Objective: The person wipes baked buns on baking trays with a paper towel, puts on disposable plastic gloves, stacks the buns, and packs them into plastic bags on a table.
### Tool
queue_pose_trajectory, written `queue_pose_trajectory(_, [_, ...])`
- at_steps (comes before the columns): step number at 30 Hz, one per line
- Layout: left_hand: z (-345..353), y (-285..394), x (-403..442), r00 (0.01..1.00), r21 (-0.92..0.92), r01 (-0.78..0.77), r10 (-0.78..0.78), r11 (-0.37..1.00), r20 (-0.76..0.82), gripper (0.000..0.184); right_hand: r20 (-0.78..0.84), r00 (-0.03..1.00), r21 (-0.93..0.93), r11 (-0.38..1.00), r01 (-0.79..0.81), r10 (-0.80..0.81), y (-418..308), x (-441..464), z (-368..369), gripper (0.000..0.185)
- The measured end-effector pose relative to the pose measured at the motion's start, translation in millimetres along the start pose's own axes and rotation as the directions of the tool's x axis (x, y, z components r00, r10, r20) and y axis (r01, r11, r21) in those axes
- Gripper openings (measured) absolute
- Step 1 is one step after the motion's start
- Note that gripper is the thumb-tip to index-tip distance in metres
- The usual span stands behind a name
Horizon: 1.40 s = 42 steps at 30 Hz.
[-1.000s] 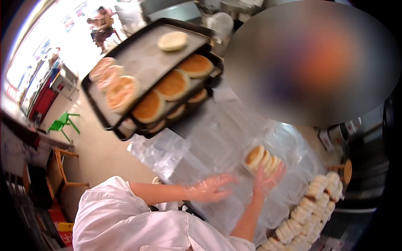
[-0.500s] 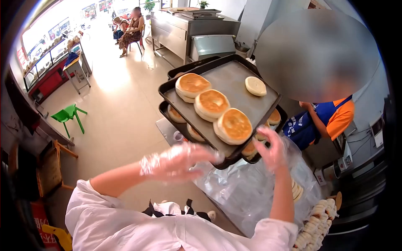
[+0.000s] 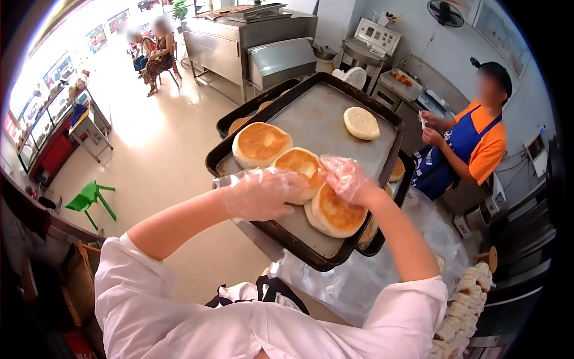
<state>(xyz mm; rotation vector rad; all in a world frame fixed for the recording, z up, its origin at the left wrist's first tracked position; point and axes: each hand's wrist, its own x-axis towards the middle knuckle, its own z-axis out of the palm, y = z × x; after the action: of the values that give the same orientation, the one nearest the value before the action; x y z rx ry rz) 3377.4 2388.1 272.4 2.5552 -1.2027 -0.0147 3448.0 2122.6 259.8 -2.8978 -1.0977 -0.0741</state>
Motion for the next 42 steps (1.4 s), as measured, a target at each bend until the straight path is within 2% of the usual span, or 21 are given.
queue_pose_trajectory(1, [-1.2,-2.4,0.5,1.000,-0.003,-0.005,0.005,1.000,0.007,0.057,0.086,0.996,-0.186,0.982,0.026,-0.010,6.7,1.6,-1.4,0.042])
queue_pose_trajectory(2, [-6.7,-2.6,1.4,0.999,-0.039,-0.025,0.026,0.999,0.019,0.055,-0.135,0.988,-0.213,0.972,-0.097,0.069,9.5,11.1,7.0,0.041])
queue_pose_trajectory(3, [-12.0,-3.9,2.9,0.998,-0.076,-0.043,0.045,0.996,0.032,0.053,-0.133,0.988,-0.212,0.972,-0.100,0.072,19.4,15.0,7.4,0.041])
queue_pose_trajectory(5, [-17.6,-7.4,7.2,0.996,-0.089,-0.080,0.083,0.993,0.025,0.049,0.007,0.957,0.144,0.946,-0.289,0.291,24.6,26.4,-7.8,0.037])
queue_pose_trajectory(8, [-23.1,-9.7,10.6,0.994,-0.105,-0.095,0.099,0.990,0.041,0.045,0.221,0.927,0.430,0.823,-0.372,0.303,19.8,37.0,-21.6,0.037])
queue_pose_trajectory(11, [-23.7,-13.4,17.2,0.991,-0.076,-0.096,0.102,0.993,0.081,0.050,-0.018,0.942,0.332,0.891,-0.310,0.334,36.2,48.8,-2.1,0.037])
queue_pose_trajectory(15, [-8.3,-26.7,19.9,0.989,0.070,-0.136,0.132,0.988,0.059,0.047,0.215,0.869,0.410,0.766,-0.495,0.446,34.1,55.0,-22.8,0.036])
queue_pose_trajectory(18, [2.9,-28.2,27.5,0.996,0.169,-0.062,0.051,0.984,0.068,0.052,0.363,0.846,0.426,0.737,-0.524,0.392,40.4,54.9,-13.0,0.037])
queue_pose_trajectory(20, [4.7,-23.7,45.1,0.995,0.191,-0.002,-0.018,0.982,0.100,0.056,0.225,0.900,0.309,0.849,-0.429,0.374,67.3,49.4,19.4,0.038])
queue_pose_trajectory(21, [5.5,-21.0,58.2,0.996,0.267,-0.086,0.090,0.960,-0.003,0.065,0.230,0.895,0.318,0.840,-0.439,0.381,61.1,46.7,8.0,0.038])
queue_pose_trajectory(23, [8.4,-18.9,73.3,0.974,0.330,-0.160,0.204,0.930,-0.102,0.074,0.663,0.732,0.400,0.754,-0.521,0.153,55.9,36.1,-19.6,0.038])
queue_pose_trajectory(24, [9.5,-19.4,78.6,0.966,0.298,-0.219,0.249,0.929,-0.065,0.079,0.499,0.857,0.584,0.780,-0.225,-0.126,65.1,28.8,-0.2,0.038])
queue_pose_trajectory(25, [9.3,-19.9,84.6,0.955,0.268,-0.277,0.295,0.923,-0.032,0.086,0.509,0.852,0.573,0.786,-0.231,-0.121,73.5,19.2,16.4,0.038])
queue_pose_trajectory(26, [5.9,-18.7,90.0,0.954,0.264,-0.276,0.298,0.924,-0.044,0.086,0.506,0.845,0.737,0.596,-0.318,-0.174,61.6,11.9,13.8,0.036])
queue_pose_trajectory(27, [0.5,-16.2,94.8,0.973,0.314,-0.227,0.205,0.922,0.103,0.089,0.488,0.843,0.846,0.360,-0.393,-0.226,50.4,9.5,7.3,0.034])
queue_pose_trajectory(29, [-10.2,-10.9,100.2,0.962,0.359,-0.190,0.100,0.914,0.253,0.092,0.553,0.802,0.820,0.320,-0.475,-0.225,38.2,3.7,-9.2,0.043])
queue_pose_trajectory(31, [-21.9,-7.2,104.5,0.970,0.315,-0.063,-0.016,0.947,0.242,0.090,0.574,0.819,0.814,-0.117,-0.569,0.013,32.8,-9.9,-14.2,0.057])
queue_pose_trajectory(32, [-26.8,-9.3,113.1,0.949,0.287,-0.027,-0.066,0.958,0.309,0.081,0.580,0.815,0.794,-0.237,-0.560,0.019,30.5,-14.0,-17.1,0.058])
queue_pose_trajectory(35, [-32.9,-11.2,128.2,0.890,0.250,0.008,-0.121,0.968,0.440,0.070,0.618,0.768,0.768,-0.335,-0.546,0.167,19.6,-31.0,-16.3,0.053])
queue_pose_trajectory(39, [-24.3,-14.0,138.4,0.894,0.244,0.037,-0.141,0.969,0.425,0.064,0.633,0.685,0.773,-0.332,-0.541,0.359,-3.5,-55.0,-25.3,0.052])
queue_pose_trajectory(42, [-21.1,-18.0,151.9,0.883,0.148,0.182,-0.227,0.972,0.410,0.068,0.506,0.725,0.856,-0.372,-0.358,0.466,-2.5,-79.0,-20.9,0.051])
